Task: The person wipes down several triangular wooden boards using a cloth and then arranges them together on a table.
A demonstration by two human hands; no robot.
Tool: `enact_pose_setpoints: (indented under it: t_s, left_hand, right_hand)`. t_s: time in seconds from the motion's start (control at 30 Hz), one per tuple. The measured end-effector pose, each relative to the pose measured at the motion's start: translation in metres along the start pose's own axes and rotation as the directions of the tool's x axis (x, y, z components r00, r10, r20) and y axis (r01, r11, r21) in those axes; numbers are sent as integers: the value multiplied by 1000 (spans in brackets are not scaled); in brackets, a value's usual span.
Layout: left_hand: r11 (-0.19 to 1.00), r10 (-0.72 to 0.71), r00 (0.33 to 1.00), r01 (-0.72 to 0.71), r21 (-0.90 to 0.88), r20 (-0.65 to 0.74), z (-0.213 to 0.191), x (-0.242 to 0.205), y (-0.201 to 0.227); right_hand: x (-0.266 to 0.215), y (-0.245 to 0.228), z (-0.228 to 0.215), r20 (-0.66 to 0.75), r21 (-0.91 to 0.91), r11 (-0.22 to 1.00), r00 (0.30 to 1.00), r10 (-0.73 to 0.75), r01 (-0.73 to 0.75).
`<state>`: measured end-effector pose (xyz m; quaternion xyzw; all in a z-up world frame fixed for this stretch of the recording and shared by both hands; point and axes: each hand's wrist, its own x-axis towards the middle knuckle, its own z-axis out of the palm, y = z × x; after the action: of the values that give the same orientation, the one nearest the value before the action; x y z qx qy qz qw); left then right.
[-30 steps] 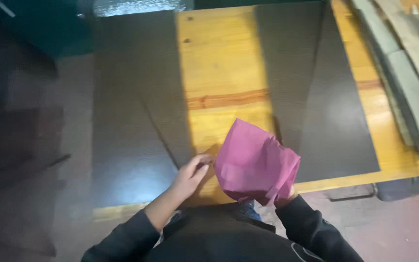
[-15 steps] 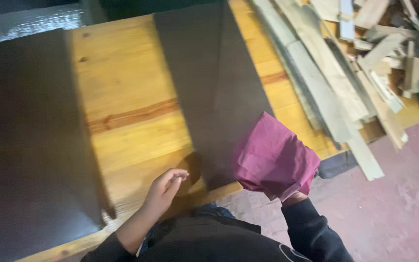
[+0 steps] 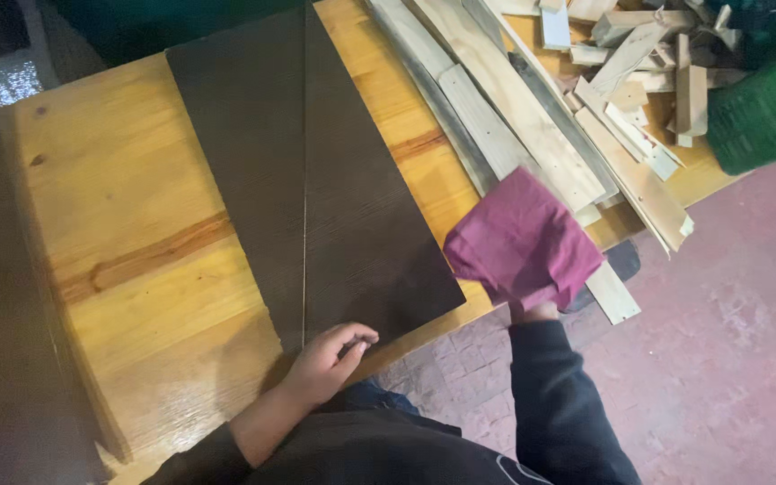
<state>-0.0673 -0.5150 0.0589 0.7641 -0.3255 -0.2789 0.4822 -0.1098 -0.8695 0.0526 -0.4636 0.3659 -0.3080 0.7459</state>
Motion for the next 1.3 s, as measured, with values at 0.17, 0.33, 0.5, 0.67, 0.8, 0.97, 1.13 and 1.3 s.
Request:
enact_pose_setpoints:
  t_s: [0.17, 0.33, 0.5, 0.67, 0.8, 0.97, 1.13, 1.3]
  left_hand:
    - [976, -218, 975, 216, 37, 52, -6, -12, -7]
    - [982, -185, 982, 184, 33, 21, -5, -11, -28]
    - [981, -191, 976, 186, 56, 103, -13, -4, -16]
    - [985, -169, 985, 168, 45, 43, -23, -4, -15]
    - [997, -56, 998, 57, 47, -19, -30, -11, -31]
    - [994, -64, 996, 70, 86, -67, -60, -40, -45]
    - [989, -140, 968, 145, 5, -210, -106, -91, -61]
    - [970, -233, 936, 242, -1, -264, -162, -154, -82]
  right_hand:
    - [38, -8, 10, -58, 82, 996, 998, 28, -23]
    - [36, -6, -13, -124, 131, 991, 991, 46, -30]
    - [16, -7, -39, -179, 167, 986, 983, 49, -19]
    - [-7, -23, -40, -205, -229, 970, 970, -128, 80]
    - [57, 47, -137, -106, -675, 704, 915, -388, 220]
    - [52, 37, -141, -201, -573, 758, 843, -499, 312]
    - [-10, 10, -61, 146, -781, 302, 631, -762, 546]
    - [-71, 35, 53, 239, -910, 109, 723, -648, 399]
